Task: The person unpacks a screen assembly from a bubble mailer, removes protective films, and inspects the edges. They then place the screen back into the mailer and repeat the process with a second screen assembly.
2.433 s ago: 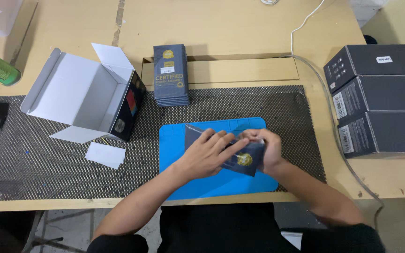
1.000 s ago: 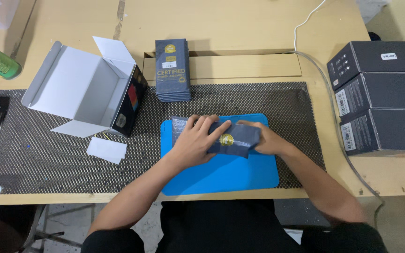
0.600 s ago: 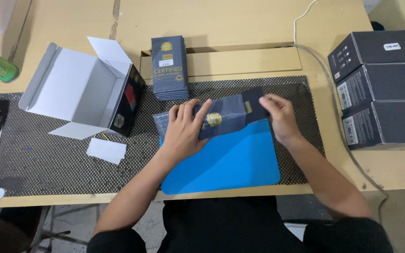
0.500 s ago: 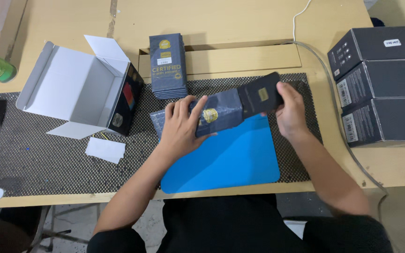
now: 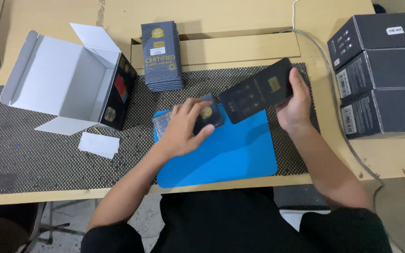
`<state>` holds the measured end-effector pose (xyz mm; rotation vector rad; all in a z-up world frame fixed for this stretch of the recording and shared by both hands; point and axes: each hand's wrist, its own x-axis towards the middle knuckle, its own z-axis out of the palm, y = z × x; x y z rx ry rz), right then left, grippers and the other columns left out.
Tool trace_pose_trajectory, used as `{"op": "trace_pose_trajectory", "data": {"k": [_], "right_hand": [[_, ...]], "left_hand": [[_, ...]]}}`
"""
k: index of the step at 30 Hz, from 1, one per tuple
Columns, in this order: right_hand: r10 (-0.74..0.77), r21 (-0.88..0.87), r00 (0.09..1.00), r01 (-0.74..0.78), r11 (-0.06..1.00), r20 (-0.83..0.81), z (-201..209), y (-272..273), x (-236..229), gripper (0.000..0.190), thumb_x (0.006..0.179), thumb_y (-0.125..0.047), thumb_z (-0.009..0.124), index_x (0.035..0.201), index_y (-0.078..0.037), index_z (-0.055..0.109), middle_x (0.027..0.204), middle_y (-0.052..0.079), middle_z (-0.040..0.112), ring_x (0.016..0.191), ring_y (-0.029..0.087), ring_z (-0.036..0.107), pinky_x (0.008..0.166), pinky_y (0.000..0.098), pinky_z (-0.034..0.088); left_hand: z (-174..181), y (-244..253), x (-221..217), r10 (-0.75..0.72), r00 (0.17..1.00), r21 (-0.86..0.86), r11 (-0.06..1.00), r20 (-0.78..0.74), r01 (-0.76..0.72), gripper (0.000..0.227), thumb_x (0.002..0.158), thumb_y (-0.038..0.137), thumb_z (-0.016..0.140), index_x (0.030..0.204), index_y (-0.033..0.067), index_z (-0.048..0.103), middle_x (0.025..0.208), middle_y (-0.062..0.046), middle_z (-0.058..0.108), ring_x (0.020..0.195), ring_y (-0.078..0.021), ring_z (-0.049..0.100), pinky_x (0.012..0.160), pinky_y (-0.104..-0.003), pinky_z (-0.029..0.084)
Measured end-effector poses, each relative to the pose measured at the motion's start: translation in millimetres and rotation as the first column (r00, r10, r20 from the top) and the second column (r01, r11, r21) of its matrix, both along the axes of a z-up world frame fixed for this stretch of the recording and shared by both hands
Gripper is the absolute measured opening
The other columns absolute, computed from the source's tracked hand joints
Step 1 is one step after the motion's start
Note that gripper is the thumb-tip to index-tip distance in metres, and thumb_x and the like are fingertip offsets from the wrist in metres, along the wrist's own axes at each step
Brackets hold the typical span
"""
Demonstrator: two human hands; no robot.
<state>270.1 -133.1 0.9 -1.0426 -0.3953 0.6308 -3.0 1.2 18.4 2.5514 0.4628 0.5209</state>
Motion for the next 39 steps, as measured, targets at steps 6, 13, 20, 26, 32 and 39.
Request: {"op": "trace_pose_trajectory", "data": {"k": [6,13,20,26,32,39], "right_hand": [[0.387,0.024,0.919,-0.390,0.921,0.073,-9,-2,-35,0.033,0.110,-0.034,0.044,0.120,-0.006,0.059,0.106,0.022,0.074,0.092,0.032,0.078,0.068,0.0428,0.067],[0.496,-0.231,0.816,-0.443,0.866,0.297,-27,-4,-34,0.032,0.100,-0.010,0.060,0.131,0.000,0.060,0.117,0.020,0.073,0.099,0.027,0.074,0.081,0.0472,0.064],[0.519,-0.276,0.809,-0.451,0.849,0.275,2,-4,-34,0.033,0.089,0.002,0.071,0.121,0.009,0.066,0.098,0.021,0.071,0.082,0.024,0.071,0.075,0.0400,0.063],[0.450,-0.228,0.884,-0.416,0.880,0.126,-17,-3,-24,0.028,0.089,0.000,0.073,0.116,0.008,0.069,0.094,0.016,0.072,0.081,0.020,0.072,0.077,0.0337,0.064],[0.372,-0.215,0.927,-0.355,0.910,0.044,-12,0,-27,0.017,0.092,-0.001,0.073,0.108,0.003,0.069,0.088,0.014,0.072,0.081,0.022,0.075,0.074,0.0312,0.065],[0.293,-0.305,0.920,-0.209,0.929,0.260,-5,1,-21,0.017,0.094,-0.009,0.076,0.105,0.003,0.070,0.084,0.014,0.072,0.077,0.019,0.072,0.066,0.0297,0.062]], "left_hand": [[-40,14,2,0.085,0.928,-0.623,0.763,0.364,0.174,0.025,0.104,0.030,0.062,0.104,0.0073,0.071,0.078,-0.008,0.070,0.078,-0.0207,0.069,0.070,-0.037,0.052],[-9,25,4,0.290,0.813,-0.707,0.679,0.506,0.198,0.024,0.110,0.017,0.048,0.116,0.0028,0.066,0.089,-0.009,0.074,0.085,-0.0163,0.071,0.078,-0.037,0.061],[-13,16,6,0.348,0.803,-0.771,0.603,0.484,0.204,0.032,0.112,0.023,0.038,0.121,0.0030,0.062,0.092,-0.010,0.073,0.084,-0.0183,0.074,0.072,-0.037,0.064],[5,11,6,0.371,0.774,-0.794,0.548,0.512,0.263,0.031,0.110,0.021,0.041,0.120,0.0001,0.061,0.092,-0.019,0.073,0.082,-0.0259,0.076,0.067,-0.040,0.067],[13,6,2,0.334,0.782,-0.806,0.490,0.526,0.333,0.028,0.107,0.020,0.049,0.124,0.0000,0.060,0.099,-0.014,0.074,0.091,-0.0215,0.075,0.077,-0.038,0.067],[-6,12,2,0.198,0.810,-0.768,0.500,0.551,0.400,0.044,0.090,0.000,0.074,0.130,0.0035,0.057,0.104,-0.015,0.075,0.094,-0.0203,0.075,0.072,-0.036,0.065]]}}
